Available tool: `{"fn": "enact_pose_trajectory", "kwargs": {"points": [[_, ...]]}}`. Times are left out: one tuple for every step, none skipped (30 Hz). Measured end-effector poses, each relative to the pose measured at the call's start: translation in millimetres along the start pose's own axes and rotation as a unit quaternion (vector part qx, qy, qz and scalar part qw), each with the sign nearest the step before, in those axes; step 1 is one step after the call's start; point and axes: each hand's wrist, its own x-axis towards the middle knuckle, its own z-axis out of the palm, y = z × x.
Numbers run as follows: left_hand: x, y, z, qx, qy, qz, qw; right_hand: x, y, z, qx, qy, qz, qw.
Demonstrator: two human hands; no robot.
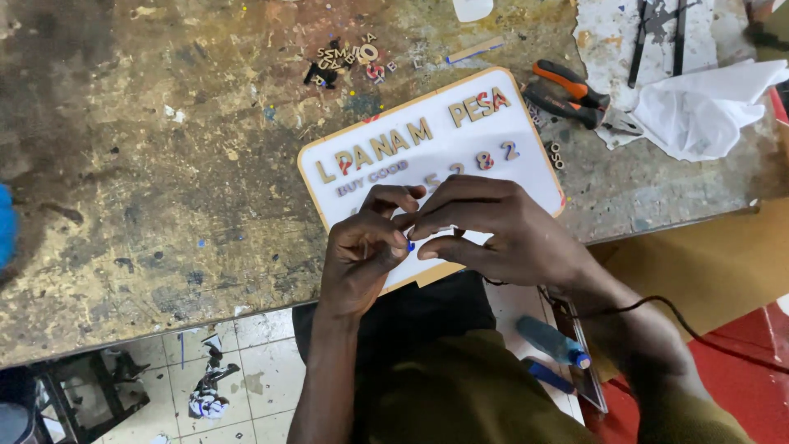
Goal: Assemble a sign by gluing individual letters and numbers onto a board
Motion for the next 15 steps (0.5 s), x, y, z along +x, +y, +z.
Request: {"fn": "enact_pose_trajectory", "kwargs": {"points": [[-1, -1, -2, 0.005, 0.0, 0.004, 1.0, 0, 0, 3, 0.004, 0.005, 0.004, 1.0], [-2, -3, -3, 0.009, 0.001, 0.009, 1.0, 0, 0, 5, 0.008, 0.009, 0.009, 1.0], [0, -1, 0, 0.008, 0.002, 0.01, 1.0, 0, 0, 7, 0.007, 0.007, 0.01, 1.0], [1, 1, 2, 0.032, 0.009, 0.021, 0.999, 0, 0, 9, 0.013, 0.019, 0.022, 1.0], [3, 3, 4, 0.057, 0.015, 0.032, 0.998, -1, 0, 10, 0.018, 0.03, 0.034, 0.999], [4, 0, 3, 0.056, 0.015, 0.032, 0.998, 1, 1, 15, 0.017, 0.03, 0.036, 0.999], [5, -3, 3, 0.1, 0.046, 0.064, 0.992, 2, 2, 20, 0.081, 0.076, 0.051, 0.993], [7, -6, 2, 0.144, 0.075, 0.097, 0.982, 4, 3, 25, 0.144, 0.122, 0.065, 0.98], [8, -5, 4, 0.144, 0.075, 0.097, 0.982, 0, 13, 31, 0.144, 0.123, 0.065, 0.98], [8, -4, 7, 0.226, 0.103, 0.134, 0.959, -4, 23, 37, 0.199, 0.144, 0.093, 0.965], [7, -2, 9, 0.305, 0.131, 0.169, 0.928, -8, 32, 43, 0.253, 0.164, 0.121, 0.946], [8, -2, 9, 0.306, 0.131, 0.17, 0.927, -9, 36, 45, 0.254, 0.163, 0.12, 0.946], [8, -1, 8, 0.383, 0.132, 0.21, 0.89, -10, 41, 47, 0.268, 0.174, 0.127, 0.939], [8, -1, 8, 0.455, 0.13, 0.247, 0.846, -12, 44, 49, 0.282, 0.186, 0.136, 0.931], [11, 0, 11, 0.455, 0.13, 0.247, 0.846, -12, 46, 51, 0.282, 0.186, 0.136, 0.931]]}}
